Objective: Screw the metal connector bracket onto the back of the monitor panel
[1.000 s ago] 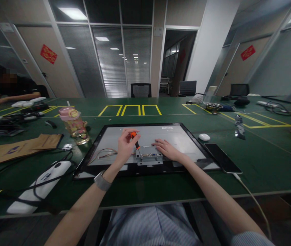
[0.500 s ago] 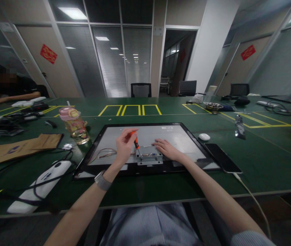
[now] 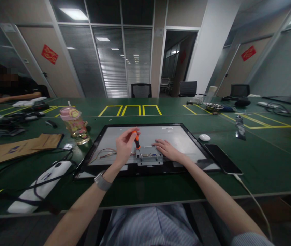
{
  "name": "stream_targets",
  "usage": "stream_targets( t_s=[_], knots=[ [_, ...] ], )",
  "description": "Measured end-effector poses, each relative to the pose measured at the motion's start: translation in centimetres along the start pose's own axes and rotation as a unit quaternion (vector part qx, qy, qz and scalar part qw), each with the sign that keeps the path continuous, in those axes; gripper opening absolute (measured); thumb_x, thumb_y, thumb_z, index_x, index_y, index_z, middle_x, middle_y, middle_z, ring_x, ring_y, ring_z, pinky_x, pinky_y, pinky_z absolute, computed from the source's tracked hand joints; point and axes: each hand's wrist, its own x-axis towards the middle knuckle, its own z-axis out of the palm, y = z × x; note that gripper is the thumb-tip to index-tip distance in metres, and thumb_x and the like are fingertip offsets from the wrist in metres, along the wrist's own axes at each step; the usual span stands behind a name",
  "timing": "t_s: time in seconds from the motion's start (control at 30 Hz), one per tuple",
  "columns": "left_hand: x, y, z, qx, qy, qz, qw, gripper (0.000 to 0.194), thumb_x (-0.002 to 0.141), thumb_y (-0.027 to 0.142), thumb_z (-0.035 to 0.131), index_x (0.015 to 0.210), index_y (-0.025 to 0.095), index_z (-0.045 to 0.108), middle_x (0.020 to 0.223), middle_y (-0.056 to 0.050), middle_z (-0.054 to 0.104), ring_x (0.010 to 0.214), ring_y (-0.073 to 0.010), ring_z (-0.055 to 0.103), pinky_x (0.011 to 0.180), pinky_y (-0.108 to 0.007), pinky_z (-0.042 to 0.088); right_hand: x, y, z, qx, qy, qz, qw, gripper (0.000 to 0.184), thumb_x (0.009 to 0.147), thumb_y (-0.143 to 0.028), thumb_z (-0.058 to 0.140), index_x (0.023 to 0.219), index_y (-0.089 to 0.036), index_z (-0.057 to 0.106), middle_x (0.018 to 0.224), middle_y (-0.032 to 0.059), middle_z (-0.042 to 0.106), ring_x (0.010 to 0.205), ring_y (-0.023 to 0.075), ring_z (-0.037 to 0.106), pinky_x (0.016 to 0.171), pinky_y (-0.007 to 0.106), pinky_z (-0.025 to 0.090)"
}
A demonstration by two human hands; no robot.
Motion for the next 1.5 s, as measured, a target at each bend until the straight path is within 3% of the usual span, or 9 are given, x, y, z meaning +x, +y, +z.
stream_targets(
  t_s=[0.2,0.37,0.5,0.67,0.77,0.9,1.0,1.27,1.5],
  knots=[
    [0.23,-0.05,-0.07,0.070,0.016,0.067,0.995,0.013,0.073,0.027,0.074,0.083,0.019,0.073,0.087,-0.003,0.061,0.078,-0.0126,0.058,0.071,-0.024,0.050,-0.01,-0.14,-0.11,-0.006,-0.004,0.000,1.000,0.050,0.099,-0.042,0.024,0.135,-0.019,0.050,0.146,0.0139,0.043,0.140,0.0260,0.032,0.114,0.051,0.019],
    [0.05,-0.04,-0.01,-0.035,-0.036,0.012,0.999,0.029,0.089,0.035,0.052,0.098,0.017,0.071,0.108,-0.011,0.065,0.096,-0.0203,0.063,0.085,-0.034,0.051,0.06,-0.04,-0.02,-0.005,-0.001,0.000,1.000,0.051,0.099,-0.044,0.023,0.134,-0.021,0.052,0.146,0.0131,0.043,0.139,0.0257,0.033,0.114,0.052,0.019],
    [-0.09,0.03,-0.01,-0.057,-0.047,-0.029,0.997,0.032,0.087,0.037,0.056,0.110,0.018,0.067,0.106,-0.010,0.068,0.086,-0.0193,0.067,0.082,-0.035,0.052,0.08,-0.06,0.00,-0.001,0.001,0.002,1.000,0.050,0.098,-0.043,0.023,0.133,-0.021,0.052,0.147,0.0126,0.043,0.139,0.0252,0.033,0.114,0.052,0.019],
    [-0.02,0.31,0.01,0.041,-0.002,0.032,0.999,0.016,0.075,0.029,0.071,0.088,0.019,0.072,0.083,-0.003,0.064,0.074,-0.0134,0.061,0.070,-0.026,0.051,0.00,0.03,0.02,0.002,0.005,0.000,1.000,0.050,0.098,-0.043,0.024,0.133,-0.021,0.052,0.147,0.0126,0.043,0.140,0.0261,0.032,0.114,0.052,0.018],
    [0.03,0.28,-0.05,0.066,0.018,0.061,0.996,0.012,0.074,0.029,0.072,0.080,0.019,0.072,0.084,-0.003,0.060,0.075,-0.0129,0.058,0.068,-0.023,0.049,-0.03,0.12,0.05,0.006,0.007,-0.004,1.000,0.050,0.098,-0.044,0.024,0.133,-0.022,0.052,0.147,0.0122,0.043,0.139,0.0259,0.033,0.114,0.052,0.018],
    [-0.11,-0.04,-0.23,-0.022,-0.027,0.013,0.999,0.028,0.089,0.035,0.052,0.099,0.017,0.071,0.102,-0.009,0.065,0.089,-0.0181,0.063,0.078,-0.031,0.051,0.00,0.07,0.01,0.002,0.006,-0.001,1.000,0.050,0.098,-0.044,0.024,0.133,-0.021,0.052,0.146,0.0122,0.043,0.139,0.0253,0.033,0.113,0.051,0.019],
    [-0.25,-0.14,-0.24,-0.042,-0.052,-0.021,0.998,0.033,0.090,0.035,0.050,0.113,0.017,0.065,0.104,-0.010,0.068,0.085,-0.0187,0.065,0.080,-0.034,0.052,0.05,0.00,-0.02,-0.004,0.005,0.001,1.000,0.049,0.098,-0.043,0.024,0.133,-0.021,0.052,0.147,0.0124,0.042,0.139,0.0255,0.034,0.113,0.051,0.020],
    [0.08,0.03,0.02,0.071,0.036,0.056,0.995,0.013,0.072,0.027,0.074,0.081,0.018,0.070,0.081,-0.001,0.058,0.073,-0.0121,0.056,0.069,-0.024,0.047,0.05,0.09,0.10,-0.004,0.009,-0.005,1.000,0.050,0.098,-0.044,0.024,0.133,-0.022,0.052,0.146,0.0122,0.044,0.139,0.0254,0.034,0.113,0.052,0.020],
    [0.07,-0.09,-0.27,0.075,0.025,0.039,0.996,0.021,0.087,0.035,0.057,0.089,0.018,0.070,0.078,-0.002,0.056,0.069,-0.0117,0.053,0.064,-0.023,0.044,-0.01,-0.15,-0.08,0.000,0.005,0.002,1.000,0.051,0.098,-0.045,0.023,0.133,-0.022,0.052,0.146,0.0116,0.043,0.139,0.0251,0.033,0.114,0.050,0.019]
  ],
)
